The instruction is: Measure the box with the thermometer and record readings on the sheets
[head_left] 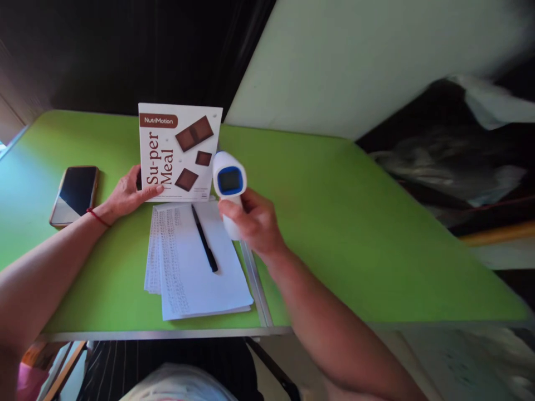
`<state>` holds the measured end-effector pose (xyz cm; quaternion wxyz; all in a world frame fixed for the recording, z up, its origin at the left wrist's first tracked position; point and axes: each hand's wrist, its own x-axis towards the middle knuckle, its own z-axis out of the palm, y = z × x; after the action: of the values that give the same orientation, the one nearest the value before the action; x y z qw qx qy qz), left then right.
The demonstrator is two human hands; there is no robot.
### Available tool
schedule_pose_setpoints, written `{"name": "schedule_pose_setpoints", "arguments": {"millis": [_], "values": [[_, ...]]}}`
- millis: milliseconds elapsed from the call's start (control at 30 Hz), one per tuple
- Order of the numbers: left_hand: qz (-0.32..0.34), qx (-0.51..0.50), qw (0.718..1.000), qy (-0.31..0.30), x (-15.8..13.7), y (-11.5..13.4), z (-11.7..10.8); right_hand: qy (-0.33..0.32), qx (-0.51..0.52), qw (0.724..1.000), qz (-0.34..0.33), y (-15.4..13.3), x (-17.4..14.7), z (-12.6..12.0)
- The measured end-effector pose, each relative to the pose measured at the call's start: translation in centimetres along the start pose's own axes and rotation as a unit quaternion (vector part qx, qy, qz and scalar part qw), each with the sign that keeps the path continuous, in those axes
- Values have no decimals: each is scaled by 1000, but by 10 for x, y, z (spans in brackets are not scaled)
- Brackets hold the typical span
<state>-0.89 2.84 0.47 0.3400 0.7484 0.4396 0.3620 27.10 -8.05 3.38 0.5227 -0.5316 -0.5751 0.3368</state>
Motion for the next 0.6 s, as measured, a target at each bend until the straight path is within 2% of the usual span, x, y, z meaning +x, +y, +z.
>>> {"name": "schedule_pose_setpoints", "arguments": {"millis": [100, 200, 300, 400, 500, 600], "values": [[10, -5, 1000, 16, 1, -4, 1, -21, -117, 993, -10, 4, 13, -30], [18, -3, 1000, 25, 0, -7, 2, -73, -263, 962, 19, 13, 21, -45], [16, 0, 1000, 20, 0, -6, 2, -93, -384, 917, 50, 20, 22, -44], [11, 4, 1000, 20, 0, -2, 2, -85, -447, 887, 78, 21, 20, -37], [23, -1, 1000, 19, 1, 3, 2, -80, -482, 867, 93, 22, 20, -34], [42, -2, 999, 8, 1, 5, 2, -97, -485, 864, 92, 27, 22, -34]]}}
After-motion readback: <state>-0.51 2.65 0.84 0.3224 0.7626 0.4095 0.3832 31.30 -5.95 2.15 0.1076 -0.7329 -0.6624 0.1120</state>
